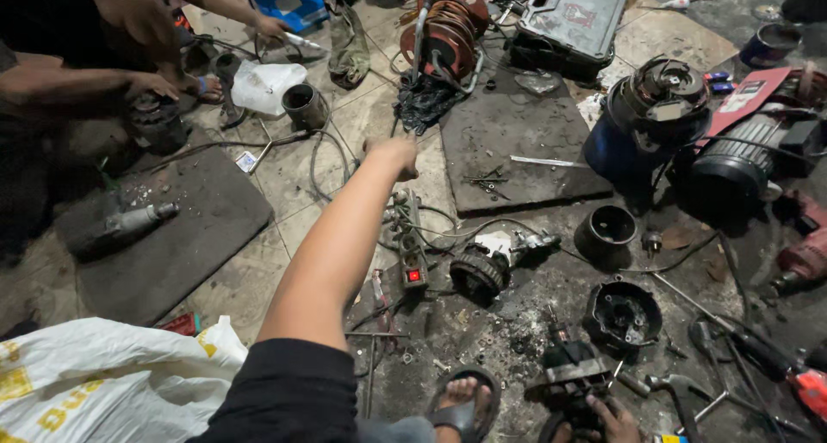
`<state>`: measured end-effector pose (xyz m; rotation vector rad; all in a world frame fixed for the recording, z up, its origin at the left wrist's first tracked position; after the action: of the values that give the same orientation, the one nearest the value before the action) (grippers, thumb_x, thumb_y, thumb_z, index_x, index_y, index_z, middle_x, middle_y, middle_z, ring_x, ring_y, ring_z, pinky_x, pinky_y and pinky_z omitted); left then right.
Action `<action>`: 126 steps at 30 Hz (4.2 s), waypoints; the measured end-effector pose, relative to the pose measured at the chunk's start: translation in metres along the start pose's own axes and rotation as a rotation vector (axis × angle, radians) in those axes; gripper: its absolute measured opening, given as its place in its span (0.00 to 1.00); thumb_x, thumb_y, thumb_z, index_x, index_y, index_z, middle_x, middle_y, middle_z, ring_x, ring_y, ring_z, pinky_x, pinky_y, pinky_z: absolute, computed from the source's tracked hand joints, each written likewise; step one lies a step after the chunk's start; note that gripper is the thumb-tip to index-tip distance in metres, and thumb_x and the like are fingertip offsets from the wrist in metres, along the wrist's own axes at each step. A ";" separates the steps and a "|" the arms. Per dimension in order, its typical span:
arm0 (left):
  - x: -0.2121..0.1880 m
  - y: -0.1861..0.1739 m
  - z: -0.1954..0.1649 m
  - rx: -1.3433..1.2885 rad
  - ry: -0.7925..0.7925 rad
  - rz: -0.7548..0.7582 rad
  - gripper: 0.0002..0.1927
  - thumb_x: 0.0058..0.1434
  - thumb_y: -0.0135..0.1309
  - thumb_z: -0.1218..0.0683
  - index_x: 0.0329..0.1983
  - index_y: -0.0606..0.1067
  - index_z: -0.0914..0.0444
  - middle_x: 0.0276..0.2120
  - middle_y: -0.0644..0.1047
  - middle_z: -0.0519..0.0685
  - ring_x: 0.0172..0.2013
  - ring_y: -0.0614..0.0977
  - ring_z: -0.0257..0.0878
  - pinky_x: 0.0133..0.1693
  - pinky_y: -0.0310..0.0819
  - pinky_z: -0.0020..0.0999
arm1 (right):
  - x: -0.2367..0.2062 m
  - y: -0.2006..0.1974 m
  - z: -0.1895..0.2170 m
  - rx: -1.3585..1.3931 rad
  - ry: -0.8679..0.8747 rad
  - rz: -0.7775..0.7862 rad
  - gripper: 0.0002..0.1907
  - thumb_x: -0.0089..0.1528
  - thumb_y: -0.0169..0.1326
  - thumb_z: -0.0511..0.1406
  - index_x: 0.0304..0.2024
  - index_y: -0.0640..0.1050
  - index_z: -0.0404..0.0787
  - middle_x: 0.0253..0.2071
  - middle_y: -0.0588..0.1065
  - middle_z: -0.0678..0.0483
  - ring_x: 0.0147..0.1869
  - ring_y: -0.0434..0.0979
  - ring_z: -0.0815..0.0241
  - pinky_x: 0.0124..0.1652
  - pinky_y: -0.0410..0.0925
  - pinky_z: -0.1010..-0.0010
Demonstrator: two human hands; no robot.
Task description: The person sits on the floor and cleans a motor rotor with a cloth, then uses a socket wrench to tighten bolts on a motor housing. The person handles the rotor and housing separately, wiping and assembling components in a cluttered workshop.
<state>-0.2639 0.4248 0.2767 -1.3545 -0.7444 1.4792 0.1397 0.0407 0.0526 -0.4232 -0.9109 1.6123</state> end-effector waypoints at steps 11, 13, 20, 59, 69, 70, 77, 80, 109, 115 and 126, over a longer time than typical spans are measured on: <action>0.022 0.048 0.015 0.017 -0.042 0.083 0.28 0.55 0.60 0.44 0.60 0.81 0.55 0.58 0.81 0.51 0.57 0.82 0.50 0.55 0.75 0.57 | -0.017 0.037 -0.070 0.847 0.792 -0.057 0.24 0.59 0.64 0.39 0.53 0.82 0.30 0.46 0.85 0.40 0.50 0.84 0.50 0.53 0.73 0.60; 0.028 0.047 0.024 -0.093 -0.109 0.032 0.37 0.54 0.62 0.44 0.67 0.68 0.57 0.59 0.77 0.54 0.57 0.79 0.54 0.55 0.70 0.60 | -0.024 0.043 -0.077 1.032 0.867 -0.058 0.25 0.60 0.62 0.39 0.55 0.80 0.30 0.47 0.83 0.39 0.49 0.83 0.48 0.51 0.72 0.57; 0.034 0.074 0.061 -0.264 -0.464 -0.154 0.35 0.52 0.64 0.45 0.64 0.71 0.56 0.64 0.69 0.54 0.62 0.71 0.57 0.60 0.61 0.65 | -0.024 0.049 -0.097 0.922 0.784 0.016 0.28 0.58 0.62 0.39 0.58 0.77 0.32 0.49 0.83 0.42 0.54 0.82 0.52 0.55 0.70 0.61; -0.089 0.375 -0.392 -1.230 0.266 -0.154 0.26 0.68 0.46 0.41 0.62 0.74 0.61 0.57 0.79 0.52 0.57 0.80 0.47 0.58 0.72 0.40 | -0.081 0.057 -0.112 0.911 0.725 -0.130 0.29 0.56 0.67 0.38 0.57 0.75 0.33 0.49 0.80 0.52 0.51 0.79 0.62 0.52 0.72 0.68; -0.086 0.327 -0.399 -0.814 0.011 0.117 0.23 0.59 0.55 0.40 0.41 0.82 0.64 0.42 0.80 0.66 0.46 0.81 0.65 0.47 0.76 0.55 | -0.098 0.074 -0.125 0.928 0.723 -0.135 0.20 0.59 0.63 0.33 0.52 0.77 0.33 0.46 0.80 0.52 0.49 0.79 0.62 0.51 0.72 0.69; -0.085 0.322 -0.400 -0.797 0.091 0.096 0.21 0.58 0.54 0.43 0.41 0.82 0.63 0.42 0.80 0.65 0.45 0.81 0.64 0.47 0.75 0.55 | -0.099 0.075 -0.125 0.926 0.733 -0.140 0.20 0.59 0.63 0.32 0.52 0.77 0.33 0.46 0.80 0.52 0.49 0.79 0.62 0.51 0.72 0.68; -0.082 0.328 -0.407 -0.738 0.569 0.006 0.18 0.60 0.48 0.54 0.52 0.79 0.57 0.51 0.80 0.59 0.51 0.80 0.59 0.52 0.74 0.52 | -0.094 0.075 -0.120 1.015 0.660 -0.174 0.21 0.58 0.63 0.32 0.53 0.77 0.34 0.48 0.79 0.54 0.51 0.78 0.63 0.53 0.71 0.68; -0.083 0.329 -0.399 -0.817 0.818 -0.103 0.21 0.64 0.49 0.54 0.61 0.74 0.57 0.61 0.75 0.58 0.61 0.74 0.56 0.60 0.67 0.47 | -0.096 0.076 -0.121 0.981 0.682 -0.161 0.19 0.58 0.64 0.32 0.51 0.78 0.33 0.45 0.80 0.54 0.49 0.79 0.63 0.51 0.71 0.69; -0.089 0.358 -0.357 -1.580 0.351 -0.150 0.18 0.64 0.57 0.53 0.54 0.79 0.66 0.51 0.83 0.57 0.52 0.83 0.43 0.54 0.74 0.38 | -0.094 0.067 -0.121 1.018 0.693 -0.151 0.19 0.60 0.63 0.34 0.52 0.77 0.33 0.47 0.79 0.53 0.50 0.79 0.63 0.52 0.72 0.69; -0.087 0.347 -0.386 -1.528 0.447 0.121 0.15 0.58 0.60 0.53 0.45 0.81 0.66 0.40 0.85 0.48 0.40 0.83 0.34 0.45 0.77 0.35 | -0.097 0.068 -0.122 0.950 0.693 -0.118 0.21 0.58 0.65 0.35 0.51 0.77 0.33 0.46 0.80 0.53 0.50 0.78 0.64 0.52 0.72 0.69; -0.073 0.348 -0.358 -1.280 0.443 0.232 0.16 0.57 0.67 0.48 0.39 0.83 0.66 0.33 0.85 0.48 0.33 0.81 0.34 0.40 0.76 0.36 | -0.096 0.069 -0.125 1.013 0.705 -0.097 0.24 0.57 0.67 0.36 0.52 0.76 0.33 0.46 0.79 0.55 0.49 0.78 0.65 0.51 0.72 0.71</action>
<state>-0.0088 0.1764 -0.0803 -2.6634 -1.3369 0.6941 0.2066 -0.0101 -0.0976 -0.1803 0.4293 1.4609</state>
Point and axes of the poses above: each hand's wrist, its own x-axis towards the middle knuckle, its own y-axis out of the palm, z = x × y, the point moved 6 cm from there along x, towards the middle knuckle
